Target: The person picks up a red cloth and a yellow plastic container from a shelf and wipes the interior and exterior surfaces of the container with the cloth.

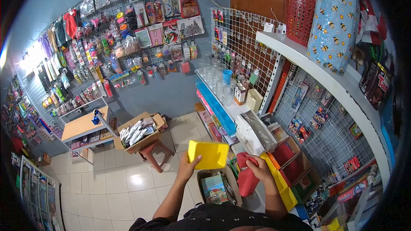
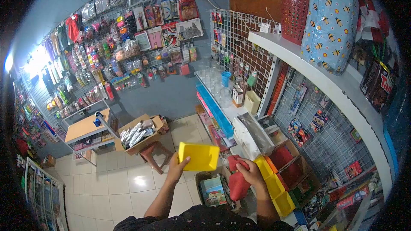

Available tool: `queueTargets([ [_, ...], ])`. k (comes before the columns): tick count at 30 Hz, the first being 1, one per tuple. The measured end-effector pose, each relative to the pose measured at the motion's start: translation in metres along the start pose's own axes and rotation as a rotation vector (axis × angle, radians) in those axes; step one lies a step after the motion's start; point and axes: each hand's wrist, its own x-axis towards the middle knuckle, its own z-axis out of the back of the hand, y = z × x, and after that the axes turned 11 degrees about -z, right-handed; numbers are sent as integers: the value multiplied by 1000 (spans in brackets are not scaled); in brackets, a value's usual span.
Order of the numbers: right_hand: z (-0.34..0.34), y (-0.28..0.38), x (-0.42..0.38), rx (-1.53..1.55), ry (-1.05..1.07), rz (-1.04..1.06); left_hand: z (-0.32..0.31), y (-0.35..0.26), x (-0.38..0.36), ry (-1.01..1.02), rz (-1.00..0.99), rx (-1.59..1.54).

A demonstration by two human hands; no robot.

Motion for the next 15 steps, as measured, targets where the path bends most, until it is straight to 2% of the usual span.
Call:
queueTargets([
  [3, -17, -25, 8, -71, -3, 136, -19, 1, -5, 265, 38, 22],
  [4, -28, -21, 3, -67, -9, 122, -23, -7, -6, 354, 84, 65],
  [5, -37, -27, 3, -138, -119, 147, -24, -4, -5, 330, 60, 6],
  [7, -46, -45, 10, 63, -164, 76, -25, 9, -2, 279, 11, -112],
  [8, -48, -50, 10, 229, -136, -21, -24, 14, 1, 297, 35, -334],
  [10, -54, -52, 5, 559, -69, -224, -26, 13, -1, 331, -6, -283],
  [12, -61, -65, 12, 556, -95, -208, -32, 12, -3, 368, -82, -241],
  [15, -72, -69, 16, 670, -58, -275, -52, 6, -18, 294, -170, -490],
])
